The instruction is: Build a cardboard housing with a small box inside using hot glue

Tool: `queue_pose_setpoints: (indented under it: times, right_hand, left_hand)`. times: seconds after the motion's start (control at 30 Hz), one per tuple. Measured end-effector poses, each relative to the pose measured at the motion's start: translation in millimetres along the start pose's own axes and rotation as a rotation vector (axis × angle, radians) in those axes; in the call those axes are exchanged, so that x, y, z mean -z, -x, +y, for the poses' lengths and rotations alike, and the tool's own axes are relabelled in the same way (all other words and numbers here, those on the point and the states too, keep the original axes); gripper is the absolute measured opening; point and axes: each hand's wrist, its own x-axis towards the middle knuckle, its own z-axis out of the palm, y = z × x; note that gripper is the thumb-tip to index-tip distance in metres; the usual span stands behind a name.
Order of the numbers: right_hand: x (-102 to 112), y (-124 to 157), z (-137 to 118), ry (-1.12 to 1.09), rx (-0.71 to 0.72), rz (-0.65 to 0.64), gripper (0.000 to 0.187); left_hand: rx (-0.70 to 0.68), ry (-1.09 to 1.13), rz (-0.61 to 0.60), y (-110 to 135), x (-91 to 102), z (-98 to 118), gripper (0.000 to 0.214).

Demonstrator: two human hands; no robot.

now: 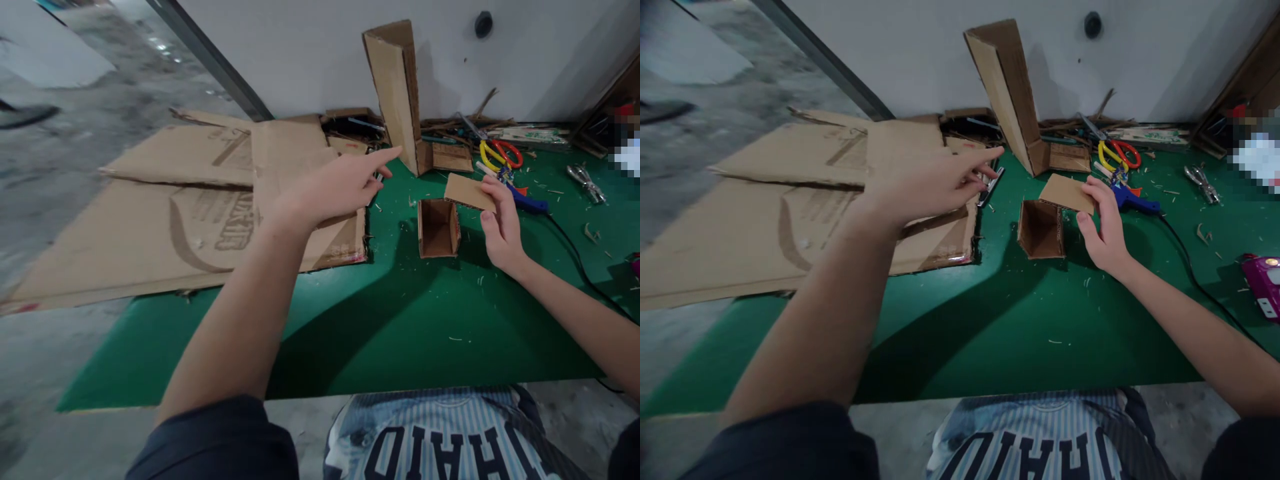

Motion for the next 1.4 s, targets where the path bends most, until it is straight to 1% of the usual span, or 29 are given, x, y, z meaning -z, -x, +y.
queue_pose_setpoints:
  times: [0.17, 0.3, 0.4, 0.5, 0.57, 0.63, 0.67, 0.7, 0.77, 0.9, 1.07, 1.17, 1.4]
  right_hand:
    - [3.7, -0.2, 2.1, 0.021, 0.009, 0.015, 0.042]
    - [3.8, 0.1, -0.4, 0.029, -0.035, 0.015, 0.040]
    - [2.4, 0.3, -0.8, 0.007, -0.040, 0.001, 0.040]
    - [0.9, -0.2, 0.5, -0.009, -0.039, -0.020, 0.042]
    - [0.6, -0.6, 0.4, -0.004, -0.048, -0.036, 0.043]
    - [1.2, -0.9, -1.4, 0.002, -0.054, -0.049, 0.044]
    - [1.8, -1.0, -2.8, 0.004, -0.053, -0.058, 0.045]
    - [2.6, -1.1, -4.5, 0.006, -0.050, -0.070, 0.045]
    - [4.3, -1.3, -7.8, 0.007, -0.031, -0.097, 0.045]
    - [5.0, -1.4, -11.4, -0.063, 0.049, -0.132, 0.045]
    - [1.6, -1.4, -8.9, -0.162, 0.086, -0.081, 0.047]
    - [1.2, -1.7, -6.5, -0.144, 0.081, -0.068, 0.049]
    - [-0.1, 0.3, -5.8, -0.120, 0.048, -0.059, 0.046]
  left_hand:
    - [0.001, 0.010, 0.011, 7.4, 4.8, 12.5, 0.072]
    - [-0.035, 0.045, 0.057, 11.5, 5.7, 21.2, 0.068]
    - [-0.078, 0.049, 0.014, 11.9, 4.3, 22.6, 0.071]
    - [-0.131, 0.051, -0.098, 9.9, 1.0, 20.0, 0.083]
    - [-0.166, 0.072, -0.165, 8.1, -2.2, 18.4, 0.099]
    - [-0.183, 0.094, -0.203, 6.6, -5.7, 19.2, 0.118]
    - [-0.189, 0.101, -0.208, 6.0, -7.3, 20.9, 0.123]
    - [-0.200, 0.110, -0.204, 5.4, -8.9, 23.5, 0.124]
    - [-0.238, 0.136, -0.152, 4.1, -11.7, 30.5, 0.112]
    - [-0.285, 0.211, 0.021, 1.6, -17.2, 46.0, 0.076]
    - [-0.363, 0.297, 0.119, -1.5, -26.2, 56.0, 0.044]
    - [-0.388, 0.322, 0.181, -3.0, -30.6, 58.2, 0.037]
    - [-0.405, 0.297, 0.246, -6.8, -35.2, 53.6, 0.037]
